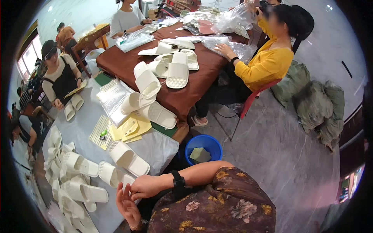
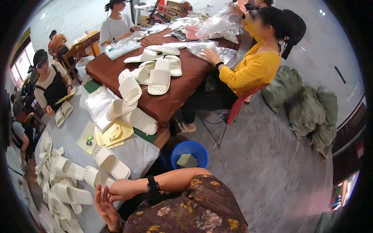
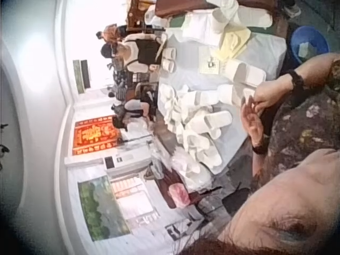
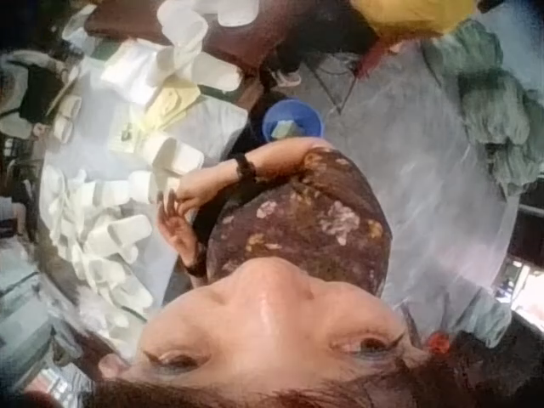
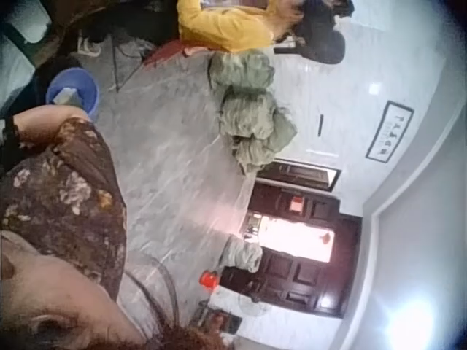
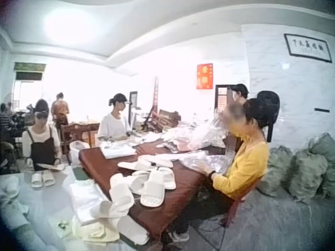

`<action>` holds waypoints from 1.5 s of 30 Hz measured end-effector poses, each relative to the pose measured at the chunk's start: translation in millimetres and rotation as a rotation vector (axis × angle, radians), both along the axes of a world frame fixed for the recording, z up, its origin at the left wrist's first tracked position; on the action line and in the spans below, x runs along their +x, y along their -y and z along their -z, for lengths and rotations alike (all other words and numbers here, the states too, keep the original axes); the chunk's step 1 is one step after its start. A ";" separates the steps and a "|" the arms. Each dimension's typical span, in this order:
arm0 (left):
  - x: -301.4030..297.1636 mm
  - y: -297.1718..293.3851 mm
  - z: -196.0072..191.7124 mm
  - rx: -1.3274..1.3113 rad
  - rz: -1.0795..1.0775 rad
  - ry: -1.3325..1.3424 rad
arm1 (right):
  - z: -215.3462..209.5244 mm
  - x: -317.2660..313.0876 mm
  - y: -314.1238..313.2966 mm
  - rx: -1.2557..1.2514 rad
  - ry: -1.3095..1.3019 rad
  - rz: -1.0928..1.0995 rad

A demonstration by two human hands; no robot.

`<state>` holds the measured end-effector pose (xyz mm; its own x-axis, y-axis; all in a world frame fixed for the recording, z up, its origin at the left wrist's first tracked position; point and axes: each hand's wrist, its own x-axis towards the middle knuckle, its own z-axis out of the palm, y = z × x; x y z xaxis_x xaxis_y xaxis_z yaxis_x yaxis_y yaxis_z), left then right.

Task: Checking and organizing white slippers for packaging in a factory setting.

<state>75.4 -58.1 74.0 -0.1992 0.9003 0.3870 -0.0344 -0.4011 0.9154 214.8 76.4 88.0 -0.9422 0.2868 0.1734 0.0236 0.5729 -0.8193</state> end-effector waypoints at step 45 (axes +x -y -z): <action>-56.1 -10.6 34.8 -0.251 -0.415 0.399 | 41.4 0.3 -64.8 -0.199 -0.130 0.437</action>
